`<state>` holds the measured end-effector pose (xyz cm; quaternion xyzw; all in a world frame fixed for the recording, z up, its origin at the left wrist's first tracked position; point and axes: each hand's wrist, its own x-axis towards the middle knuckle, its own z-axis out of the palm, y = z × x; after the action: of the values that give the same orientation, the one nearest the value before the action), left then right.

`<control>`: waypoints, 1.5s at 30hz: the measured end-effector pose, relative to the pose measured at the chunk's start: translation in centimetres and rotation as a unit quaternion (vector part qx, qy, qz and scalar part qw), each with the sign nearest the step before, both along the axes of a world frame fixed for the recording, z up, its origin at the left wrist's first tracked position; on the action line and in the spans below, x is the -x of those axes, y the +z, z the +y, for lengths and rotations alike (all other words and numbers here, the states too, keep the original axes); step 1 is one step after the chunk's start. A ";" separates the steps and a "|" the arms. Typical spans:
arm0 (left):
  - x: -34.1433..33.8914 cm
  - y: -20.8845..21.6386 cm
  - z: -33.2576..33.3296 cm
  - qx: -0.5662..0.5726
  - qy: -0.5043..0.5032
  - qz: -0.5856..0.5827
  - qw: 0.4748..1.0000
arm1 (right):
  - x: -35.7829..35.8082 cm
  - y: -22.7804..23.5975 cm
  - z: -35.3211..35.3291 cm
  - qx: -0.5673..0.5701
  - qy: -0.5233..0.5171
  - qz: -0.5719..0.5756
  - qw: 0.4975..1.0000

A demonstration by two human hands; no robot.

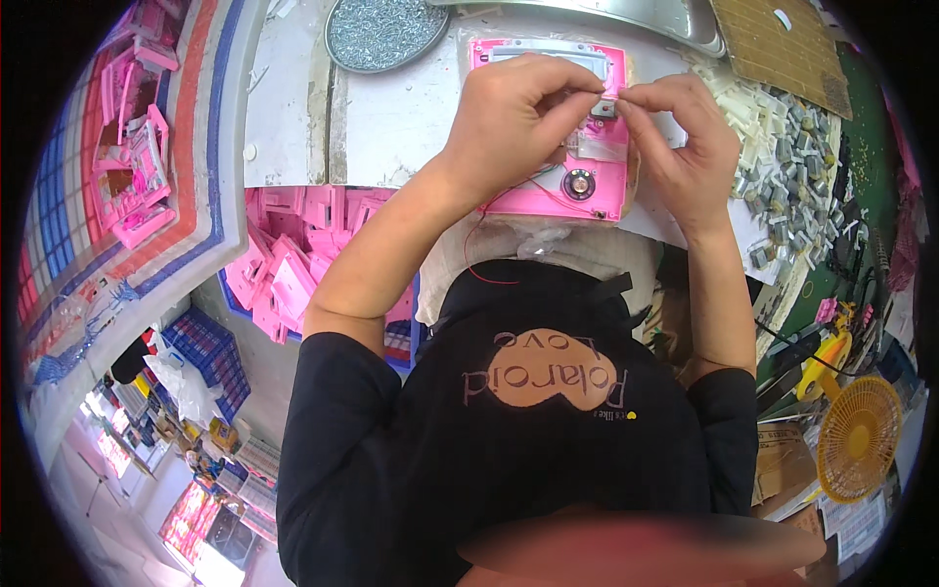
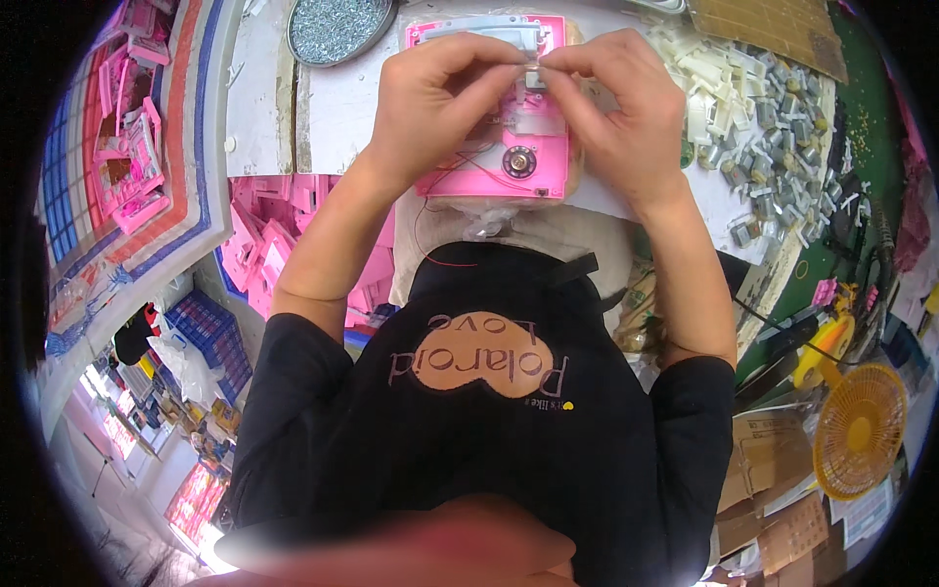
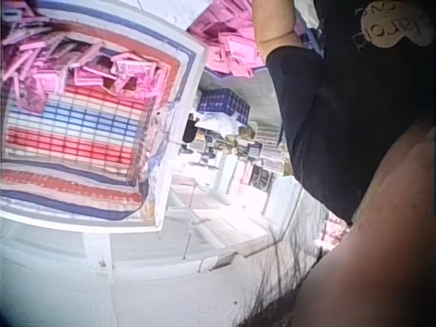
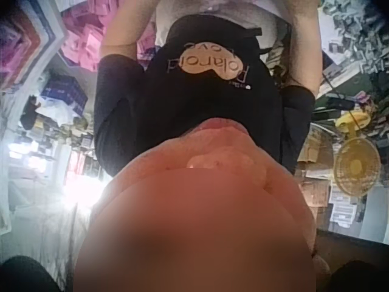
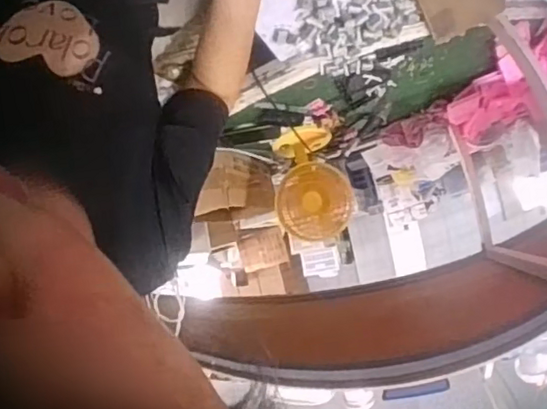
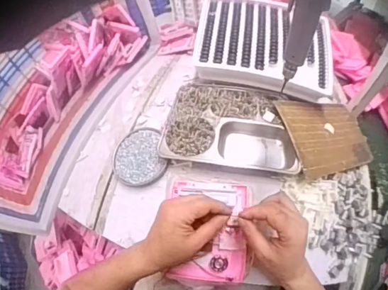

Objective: Assembling the internal electronic components of a pink plastic toy, including soldering wires and using an electric screwdriver.

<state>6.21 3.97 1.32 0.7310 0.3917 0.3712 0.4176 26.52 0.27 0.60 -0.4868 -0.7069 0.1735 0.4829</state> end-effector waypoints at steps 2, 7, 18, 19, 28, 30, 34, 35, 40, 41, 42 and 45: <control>-0.2 0.1 -0.1 0.037 0.010 -0.018 0.999 | -1.0 0.5 -0.8 0.008 -0.018 -0.016 1.000; -0.3 -0.3 0.4 -0.066 0.005 0.003 0.998 | -8.8 1.7 -8.2 0.063 -0.232 0.107 0.965; -1.0 -1.8 0.8 -0.276 0.040 0.122 0.953 | -38.7 -2.2 -21.3 0.037 -0.290 0.504 0.813; -1.0 -2.0 0.8 -0.273 0.046 0.122 0.953 | -40.4 -2.5 -21.5 0.022 -0.297 0.483 0.823; -1.3 -2.5 0.8 -0.257 0.051 0.116 0.958 | -41.0 0.3 -29.3 -0.110 -0.387 0.377 0.834; -1.1 -2.4 0.6 -0.254 0.056 0.136 0.956 | -33.9 1.3 -26.2 -0.080 -0.346 0.420 0.835; -1.6 -0.8 0.9 -0.258 0.030 0.099 0.961 | -17.1 2.3 -17.8 0.001 -0.271 0.424 0.864; -1.7 -0.7 0.8 -0.243 0.027 0.108 0.964 | -14.0 1.7 -16.2 0.025 -0.245 0.413 0.877; -1.3 -2.4 0.6 -0.244 0.054 0.145 0.957 | -5.0 0.0 -12.2 0.140 -0.133 0.255 0.948; -1.3 -2.5 0.5 -0.242 0.054 0.147 0.957 | -4.2 0.0 -11.8 0.150 -0.108 0.253 0.950; -1.2 -2.4 0.5 -0.241 0.054 0.148 0.958 | -3.5 -0.2 -11.2 0.140 -0.067 0.264 0.952; -1.3 -1.6 0.6 -0.225 0.036 0.140 0.964 | -2.8 -0.3 -10.7 0.144 -0.057 0.202 0.967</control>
<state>7.52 4.55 -0.32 0.8365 0.3785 0.3579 0.1699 29.36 -10.42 0.30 -0.5450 -0.5334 0.3405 0.5500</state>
